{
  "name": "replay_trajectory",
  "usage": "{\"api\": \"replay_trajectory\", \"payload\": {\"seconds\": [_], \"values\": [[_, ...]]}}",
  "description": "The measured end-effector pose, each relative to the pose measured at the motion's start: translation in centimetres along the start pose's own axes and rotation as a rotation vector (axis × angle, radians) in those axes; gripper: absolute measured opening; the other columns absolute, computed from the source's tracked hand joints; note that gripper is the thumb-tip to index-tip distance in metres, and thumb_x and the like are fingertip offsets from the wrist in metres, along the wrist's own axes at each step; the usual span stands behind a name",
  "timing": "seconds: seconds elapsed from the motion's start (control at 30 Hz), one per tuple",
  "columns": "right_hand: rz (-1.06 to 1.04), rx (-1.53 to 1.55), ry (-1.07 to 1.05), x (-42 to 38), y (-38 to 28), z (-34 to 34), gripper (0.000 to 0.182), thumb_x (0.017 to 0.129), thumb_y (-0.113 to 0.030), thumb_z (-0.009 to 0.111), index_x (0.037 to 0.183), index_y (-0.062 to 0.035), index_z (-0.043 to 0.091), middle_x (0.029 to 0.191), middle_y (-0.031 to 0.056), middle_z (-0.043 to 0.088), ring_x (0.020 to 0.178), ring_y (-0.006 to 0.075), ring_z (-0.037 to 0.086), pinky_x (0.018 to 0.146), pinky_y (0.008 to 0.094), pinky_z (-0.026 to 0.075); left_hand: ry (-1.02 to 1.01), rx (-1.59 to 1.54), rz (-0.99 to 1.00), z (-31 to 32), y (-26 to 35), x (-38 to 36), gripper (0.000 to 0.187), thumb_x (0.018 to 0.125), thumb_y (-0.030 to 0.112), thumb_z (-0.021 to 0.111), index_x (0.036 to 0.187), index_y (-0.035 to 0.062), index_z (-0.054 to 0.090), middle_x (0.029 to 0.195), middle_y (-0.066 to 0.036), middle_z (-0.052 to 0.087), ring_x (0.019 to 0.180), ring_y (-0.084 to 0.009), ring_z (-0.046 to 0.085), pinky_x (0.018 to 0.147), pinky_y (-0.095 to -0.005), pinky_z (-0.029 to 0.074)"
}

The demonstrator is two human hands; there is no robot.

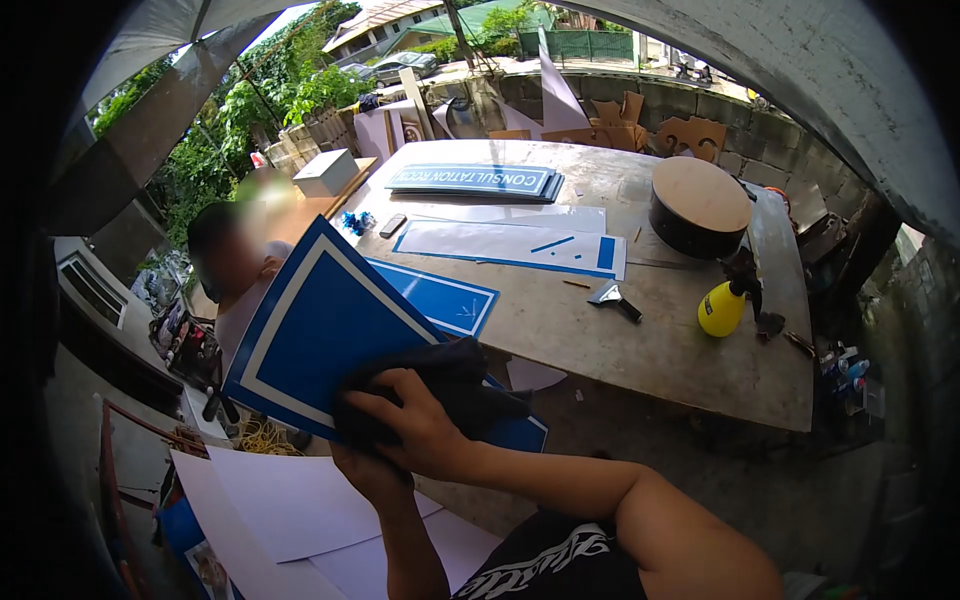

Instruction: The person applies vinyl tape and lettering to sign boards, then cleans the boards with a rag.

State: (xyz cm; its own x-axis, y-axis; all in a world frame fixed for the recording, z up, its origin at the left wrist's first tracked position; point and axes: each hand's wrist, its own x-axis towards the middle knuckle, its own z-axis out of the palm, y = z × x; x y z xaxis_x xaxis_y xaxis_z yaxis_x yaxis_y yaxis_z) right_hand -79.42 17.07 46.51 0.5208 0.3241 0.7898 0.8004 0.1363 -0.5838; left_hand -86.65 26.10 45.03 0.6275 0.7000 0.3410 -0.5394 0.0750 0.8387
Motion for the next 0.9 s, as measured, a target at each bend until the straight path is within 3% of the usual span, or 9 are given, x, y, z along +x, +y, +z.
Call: {"api": "replay_trajectory", "payload": {"seconds": [0.07, 0.27, 0.37, 0.47, 0.57, 0.73, 0.8, 0.9], "values": [[0.027, 0.017, -0.027, -1.2, -0.1, 0.4, 0.065, 0.065, -0.006, 0.089, 0.127, -0.0094, 0.067, 0.117, 0.0151, 0.053, 0.108, 0.0348, 0.059, 0.094, 0.0413, 0.052, -0.006, 0.023, 0.001, -1.0, 0.2, -0.4, 0.039, 0.11, 0.02, 0.049, 0.141, -0.005, 0.05, 0.133, -0.02, 0.062, 0.119, -0.0313, 0.064, 0.103, -0.0425, 0.054], [-0.055, -0.107, -0.172, -10.7, 3.6, 0.8, 0.06, 0.068, -0.01, 0.089, 0.124, -0.0104, 0.069, 0.112, 0.0151, 0.058, 0.103, 0.0318, 0.06, 0.088, 0.0425, 0.054, 0.188, -0.015, -0.074, -2.1, 1.6, -0.4, 0.052, 0.108, 0.029, 0.058, 0.147, -0.0009, 0.042, 0.14, -0.023, 0.055, 0.127, -0.0336, 0.059, 0.108, -0.0442, 0.051], [0.079, -0.095, -0.258, -15.6, 6.1, 0.1, 0.058, 0.069, -0.009, 0.088, 0.123, -0.0101, 0.067, 0.111, 0.0146, 0.058, 0.102, 0.0322, 0.061, 0.088, 0.0411, 0.054, 0.245, 0.063, -0.054, -3.3, 1.5, -0.2, 0.059, 0.106, 0.036, 0.061, 0.148, 0.0009, 0.04, 0.142, -0.023, 0.053, 0.13, -0.0345, 0.057, 0.11, -0.0473, 0.049], [0.467, -0.12, -0.433, -20.2, 9.1, -1.3, 0.055, 0.075, -0.006, 0.085, 0.125, -0.0082, 0.062, 0.113, 0.0151, 0.061, 0.104, 0.0297, 0.064, 0.09, 0.0384, 0.054, 0.246, 0.125, -0.018, -3.6, 2.0, -0.2, 0.061, 0.105, 0.039, 0.063, 0.148, 0.0015, 0.043, 0.142, -0.022, 0.054, 0.134, -0.0339, 0.055, 0.113, -0.0501, 0.046], [0.823, 0.024, -0.162, -22.3, 10.9, -3.2, 0.046, 0.083, 0.0, 0.078, 0.124, -0.0048, 0.058, 0.115, 0.013, 0.063, 0.11, 0.0214, 0.065, 0.095, 0.0368, 0.053, 0.164, 0.132, -0.005, -4.6, 2.9, 0.2, 0.062, 0.103, 0.04, 0.066, 0.146, 0.0011, 0.045, 0.142, -0.021, 0.055, 0.138, -0.0328, 0.05, 0.114, -0.0506, 0.045], [0.695, 0.204, -0.005, -10.6, 5.5, -7.6, 0.038, 0.092, -0.003, 0.074, 0.126, -0.0056, 0.056, 0.115, 0.0089, 0.067, 0.11, 0.0194, 0.065, 0.097, 0.0336, 0.052, 0.221, 0.138, 0.011, -5.0, 3.4, 1.7, 0.066, 0.101, 0.04, 0.069, 0.147, -0.0009, 0.045, 0.143, -0.023, 0.054, 0.141, -0.0347, 0.047, 0.115, -0.0522, 0.042], [0.53, 0.242, 0.045, -6.7, 3.9, -7.1, 0.04, 0.09, -0.001, 0.075, 0.124, -0.0058, 0.055, 0.114, 0.0096, 0.064, 0.109, 0.0219, 0.065, 0.096, 0.0354, 0.052, 0.22, 0.138, 0.014, -4.5, 3.4, 2.3, 0.068, 0.101, 0.039, 0.069, 0.148, -0.0013, 0.044, 0.144, -0.023, 0.053, 0.142, -0.0362, 0.047, 0.115, -0.0536, 0.041], [0.328, 0.049, 0.069, -3.3, 3.8, -4.2, 0.048, 0.083, 0.002, 0.078, 0.124, -0.0062, 0.054, 0.115, 0.0146, 0.058, 0.107, 0.0316, 0.064, 0.092, 0.0384, 0.052, 0.213, 0.122, 0.003, -3.5, 3.6, 2.5, 0.07, 0.1, 0.039, 0.07, 0.151, -0.001, 0.042, 0.148, -0.025, 0.05, 0.143, -0.038, 0.044, 0.117, -0.0559, 0.039]]}}
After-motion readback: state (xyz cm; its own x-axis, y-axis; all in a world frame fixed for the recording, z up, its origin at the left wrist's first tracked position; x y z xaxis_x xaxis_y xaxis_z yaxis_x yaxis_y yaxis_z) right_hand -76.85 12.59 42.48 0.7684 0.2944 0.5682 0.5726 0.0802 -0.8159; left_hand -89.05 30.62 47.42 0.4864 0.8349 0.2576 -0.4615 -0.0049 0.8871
